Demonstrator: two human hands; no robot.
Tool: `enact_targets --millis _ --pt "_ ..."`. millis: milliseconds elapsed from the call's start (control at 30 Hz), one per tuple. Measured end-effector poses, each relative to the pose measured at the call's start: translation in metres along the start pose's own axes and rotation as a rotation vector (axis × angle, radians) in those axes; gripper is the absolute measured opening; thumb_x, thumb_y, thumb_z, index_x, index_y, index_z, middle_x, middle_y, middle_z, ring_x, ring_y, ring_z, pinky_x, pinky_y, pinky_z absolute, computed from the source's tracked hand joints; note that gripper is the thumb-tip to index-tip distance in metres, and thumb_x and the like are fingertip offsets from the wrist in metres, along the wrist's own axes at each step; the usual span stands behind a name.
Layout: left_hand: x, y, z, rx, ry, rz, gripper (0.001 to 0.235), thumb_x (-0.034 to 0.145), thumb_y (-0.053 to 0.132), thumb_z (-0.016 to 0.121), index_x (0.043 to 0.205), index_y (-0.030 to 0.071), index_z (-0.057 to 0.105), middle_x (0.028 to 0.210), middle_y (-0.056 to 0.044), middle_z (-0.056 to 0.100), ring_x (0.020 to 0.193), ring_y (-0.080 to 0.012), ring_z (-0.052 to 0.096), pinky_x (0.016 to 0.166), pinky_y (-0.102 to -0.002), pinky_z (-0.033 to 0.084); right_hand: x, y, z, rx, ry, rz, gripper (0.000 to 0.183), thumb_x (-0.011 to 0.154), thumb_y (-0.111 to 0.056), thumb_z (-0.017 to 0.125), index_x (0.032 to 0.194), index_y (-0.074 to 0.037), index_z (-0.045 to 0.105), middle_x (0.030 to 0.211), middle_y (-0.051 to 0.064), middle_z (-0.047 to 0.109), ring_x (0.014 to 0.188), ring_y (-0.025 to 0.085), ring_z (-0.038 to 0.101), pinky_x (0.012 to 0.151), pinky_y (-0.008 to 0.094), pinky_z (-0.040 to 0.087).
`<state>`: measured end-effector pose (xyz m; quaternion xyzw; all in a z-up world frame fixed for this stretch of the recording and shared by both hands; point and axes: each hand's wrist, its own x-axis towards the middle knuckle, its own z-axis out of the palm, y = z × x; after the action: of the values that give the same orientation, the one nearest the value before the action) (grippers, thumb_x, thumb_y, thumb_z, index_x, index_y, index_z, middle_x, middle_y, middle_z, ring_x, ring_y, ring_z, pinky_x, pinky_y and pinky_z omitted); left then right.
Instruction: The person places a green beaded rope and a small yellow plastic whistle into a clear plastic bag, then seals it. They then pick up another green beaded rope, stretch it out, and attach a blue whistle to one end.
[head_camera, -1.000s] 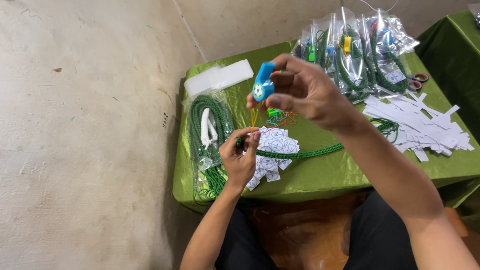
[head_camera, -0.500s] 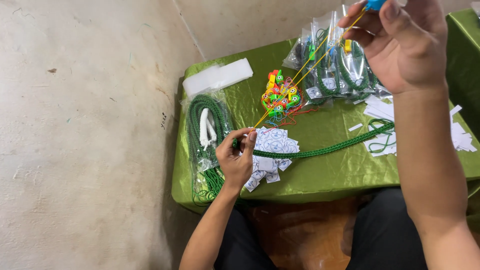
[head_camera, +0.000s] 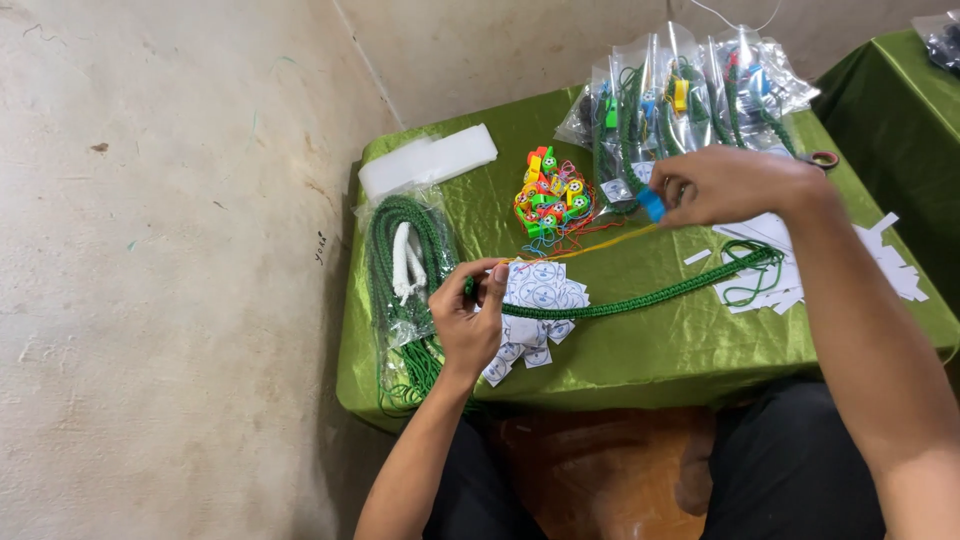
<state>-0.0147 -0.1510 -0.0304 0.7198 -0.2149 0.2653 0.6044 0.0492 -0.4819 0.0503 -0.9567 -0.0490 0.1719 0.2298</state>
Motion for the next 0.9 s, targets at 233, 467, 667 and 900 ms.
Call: enact_targets --millis 233,467,667,900 --pt "0.004 0.001 0.003 -0.004 -0.004 0.041 0.010 0.097 0.016 0.075 0.095 0.006 0.080 0.059 -0.004 0.055 0.055 -0.0087 0.049 0.052 -0.025 0.044 0.066 0.035 0.064 -0.233 -0.093 -0.138 0.052 0.074 -0.048 0.082 0.109 -0.009 0.078 0.097 0.007 0.085 0.097 0.031 0.079 0.090 0.045 0.060" --pt "0.007 0.012 0.002 -0.013 -0.023 0.061 0.017 0.101 0.016 0.069 0.090 0.008 0.079 0.059 -0.004 0.052 0.056 -0.0078 0.045 0.052 -0.025 0.040 -0.017 -0.082 0.046 0.296 0.013 -0.703 0.049 0.080 -0.032 0.085 0.121 -0.010 0.073 0.111 0.014 0.079 0.107 0.035 0.074 0.094 0.049 0.057" --pt "0.005 -0.001 0.001 -0.036 -0.032 0.063 0.026 0.103 0.017 0.067 0.082 0.008 0.077 0.059 -0.004 0.051 0.056 -0.0091 0.041 0.053 -0.027 0.039 -0.017 -0.118 0.079 0.393 0.247 -1.023 0.027 0.090 -0.018 0.080 0.117 -0.013 0.076 0.104 0.009 0.079 0.097 0.028 0.075 0.087 0.042 0.059" --pt "0.003 -0.009 0.000 -0.068 -0.027 0.078 0.033 0.104 0.017 0.066 0.073 0.009 0.068 0.058 -0.002 0.047 0.059 -0.0082 0.039 0.053 -0.028 0.036 -0.001 -0.115 0.092 0.467 0.295 -1.079 0.018 0.091 -0.009 0.080 0.109 -0.011 0.081 0.098 0.007 0.079 0.087 0.024 0.076 0.079 0.038 0.061"
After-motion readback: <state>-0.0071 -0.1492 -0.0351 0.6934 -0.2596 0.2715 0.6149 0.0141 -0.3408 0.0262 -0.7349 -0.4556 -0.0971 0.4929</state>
